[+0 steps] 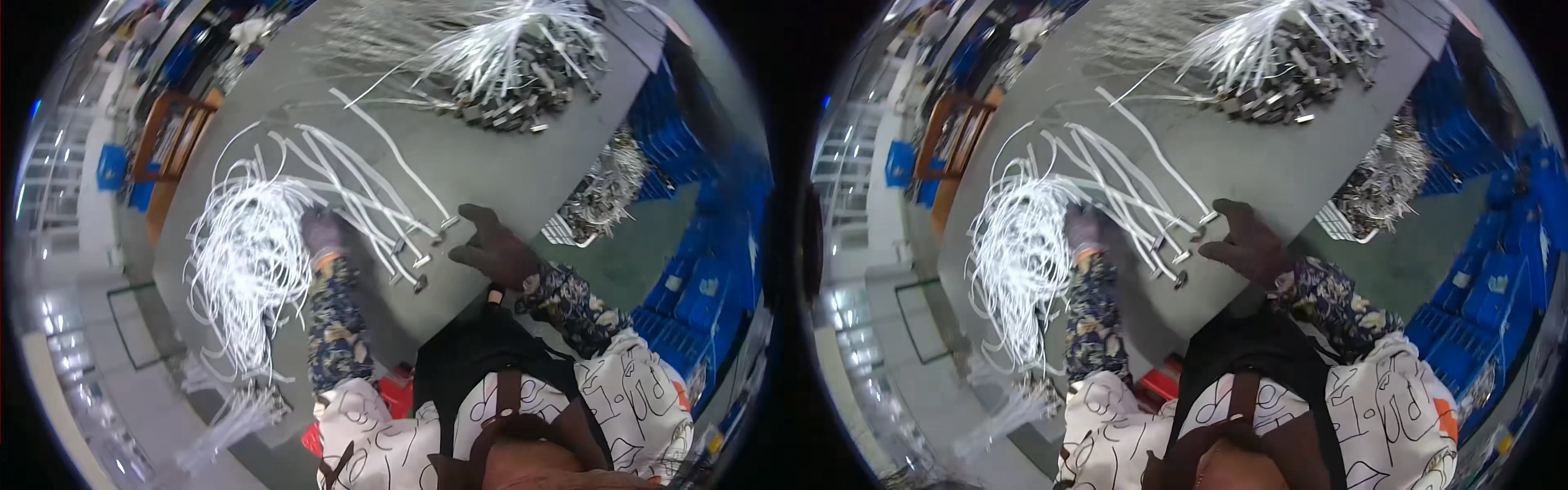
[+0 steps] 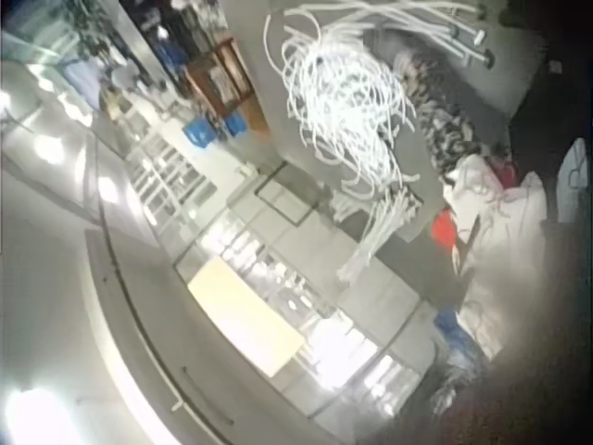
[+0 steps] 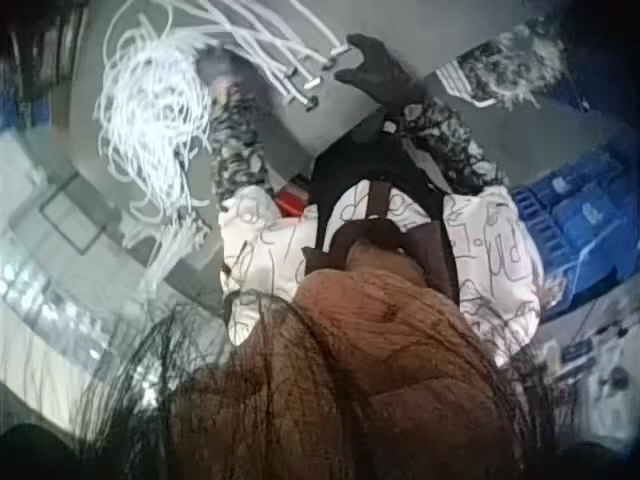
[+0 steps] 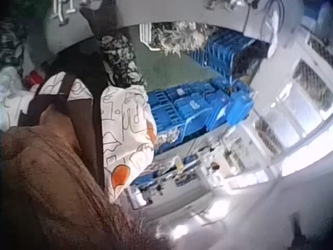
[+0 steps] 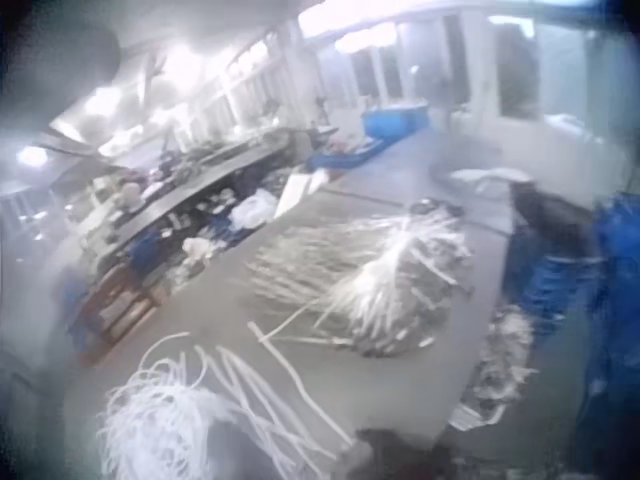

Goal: The person threads plastic sleeves over the wires of metal components, gathers the assembled components together, and ties them into a bundle.

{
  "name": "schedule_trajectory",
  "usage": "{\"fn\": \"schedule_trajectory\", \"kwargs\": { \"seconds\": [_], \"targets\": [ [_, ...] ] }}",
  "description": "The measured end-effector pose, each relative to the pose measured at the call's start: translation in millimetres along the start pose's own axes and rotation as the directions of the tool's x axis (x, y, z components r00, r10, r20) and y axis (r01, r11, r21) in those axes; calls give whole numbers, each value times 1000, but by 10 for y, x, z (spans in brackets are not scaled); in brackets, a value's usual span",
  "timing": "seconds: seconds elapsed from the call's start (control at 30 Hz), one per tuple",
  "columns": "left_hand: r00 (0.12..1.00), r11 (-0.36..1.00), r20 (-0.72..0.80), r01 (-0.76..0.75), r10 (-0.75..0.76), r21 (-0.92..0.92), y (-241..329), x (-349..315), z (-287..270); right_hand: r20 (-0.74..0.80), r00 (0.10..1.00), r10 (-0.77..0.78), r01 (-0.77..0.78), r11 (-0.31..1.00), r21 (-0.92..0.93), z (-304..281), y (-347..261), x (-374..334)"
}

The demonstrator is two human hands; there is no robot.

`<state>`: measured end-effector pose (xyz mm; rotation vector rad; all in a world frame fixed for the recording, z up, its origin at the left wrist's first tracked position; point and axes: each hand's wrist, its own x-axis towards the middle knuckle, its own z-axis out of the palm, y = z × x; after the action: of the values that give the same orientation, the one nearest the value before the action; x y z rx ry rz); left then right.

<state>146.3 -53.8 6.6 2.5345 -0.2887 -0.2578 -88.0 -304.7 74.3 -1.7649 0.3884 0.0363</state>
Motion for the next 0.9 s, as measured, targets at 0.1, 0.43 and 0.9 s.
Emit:
{"fn": "schedule_trajectory", "kwargs": {
  "seconds": [0.1,0.43,0.9],
  "targets": [
    [952,846,-170,305,-255,438,-87,218,53,-144,875,-462,260,700,-665,-295,199,469],
    [919,427,368,393,-143,-814,-56,-320,-333,-70,994,-87,3,648,-762,-734,-335,1538],
    [978,311,196,208,-71,-927,926,-1297,-193,-781,615,-111,48,993,-104,-1290,126,677]
  ]
}}
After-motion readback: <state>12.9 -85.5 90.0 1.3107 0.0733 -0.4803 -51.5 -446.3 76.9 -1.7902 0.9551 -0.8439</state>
